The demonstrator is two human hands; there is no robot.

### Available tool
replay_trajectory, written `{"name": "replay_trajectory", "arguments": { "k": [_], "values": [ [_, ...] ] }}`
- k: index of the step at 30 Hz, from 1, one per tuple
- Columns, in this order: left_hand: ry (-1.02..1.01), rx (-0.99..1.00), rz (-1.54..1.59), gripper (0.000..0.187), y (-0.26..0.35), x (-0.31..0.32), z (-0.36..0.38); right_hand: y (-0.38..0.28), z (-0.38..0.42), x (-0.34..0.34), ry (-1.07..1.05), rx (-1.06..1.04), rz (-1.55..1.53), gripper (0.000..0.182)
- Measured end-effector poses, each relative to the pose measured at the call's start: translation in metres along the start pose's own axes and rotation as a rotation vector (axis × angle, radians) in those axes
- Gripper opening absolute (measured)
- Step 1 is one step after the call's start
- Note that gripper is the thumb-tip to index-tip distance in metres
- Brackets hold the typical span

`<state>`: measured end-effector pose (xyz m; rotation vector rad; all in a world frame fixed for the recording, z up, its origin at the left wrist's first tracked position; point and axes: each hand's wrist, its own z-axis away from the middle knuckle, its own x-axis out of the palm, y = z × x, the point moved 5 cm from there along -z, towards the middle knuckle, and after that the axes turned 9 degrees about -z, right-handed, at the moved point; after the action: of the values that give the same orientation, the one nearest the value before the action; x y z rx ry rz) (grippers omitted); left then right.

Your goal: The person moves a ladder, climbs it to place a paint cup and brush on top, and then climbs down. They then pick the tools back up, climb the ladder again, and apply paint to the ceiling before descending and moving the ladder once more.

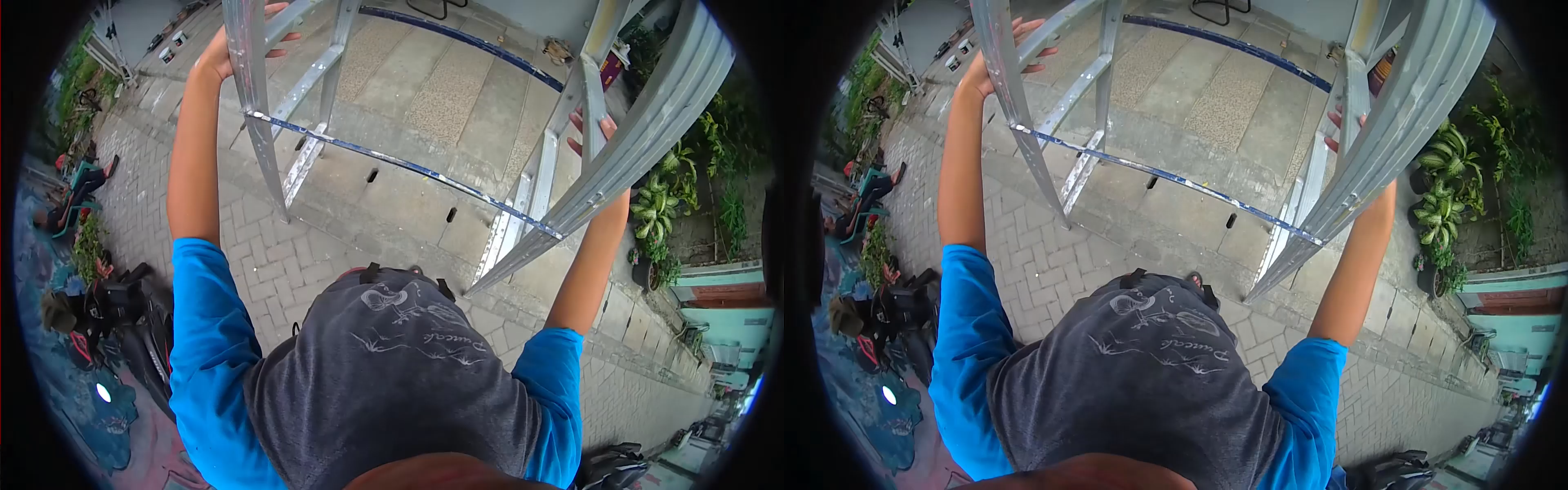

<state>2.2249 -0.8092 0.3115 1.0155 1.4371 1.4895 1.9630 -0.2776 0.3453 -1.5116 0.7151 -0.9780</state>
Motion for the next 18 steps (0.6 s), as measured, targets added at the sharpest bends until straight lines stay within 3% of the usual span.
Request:
{"name": "replay_trajectory", "arguments": {
  "k": [1, 4, 7, 9, 11, 13, 14, 18],
  "values": [
    [0.033, 0.002, -0.028, 0.062, 0.006, 0.005, -0.001, -0.002, -0.008, -0.001, -0.005, -0.015, -0.048, 0.06],
    [-0.059, -0.108, -0.123, 0.063, 0.002, -0.004, -0.011, 0.002, -0.037, -0.008, -0.072, 0.046, -0.073, 0.059],
    [0.028, -0.197, -0.271, 0.067, -0.011, -0.024, -0.021, 0.003, -0.054, -0.012, -0.053, 0.042, -0.24, 0.058],
    [0.025, -0.207, -0.366, 0.066, -0.01, -0.017, -0.028, 0.005, -0.069, -0.008, -0.205, 0.189, -0.571, 0.057],
    [-0.027, -0.198, -0.207, 0.062, -0.006, -0.006, -0.033, 0.002, -0.077, -0.002, -0.17, 0.218, -0.583, 0.048],
    [-0.004, -0.177, -0.237, 0.057, -0.008, -0.005, -0.046, 0.009, -0.092, -0.002, -0.456, 0.524, -0.71, 0.036],
    [0.02, -0.151, -0.267, 0.051, -0.006, -0.008, -0.052, 0.009, -0.09, -0.006, -0.296, 0.489, -0.635, 0.026],
    [0.118, -0.17, -0.454, 0.038, 0.001, -0.006, -0.051, 0.008, -0.088, -0.01, -0.203, 0.372, -0.543, 0.028]
  ]
}}
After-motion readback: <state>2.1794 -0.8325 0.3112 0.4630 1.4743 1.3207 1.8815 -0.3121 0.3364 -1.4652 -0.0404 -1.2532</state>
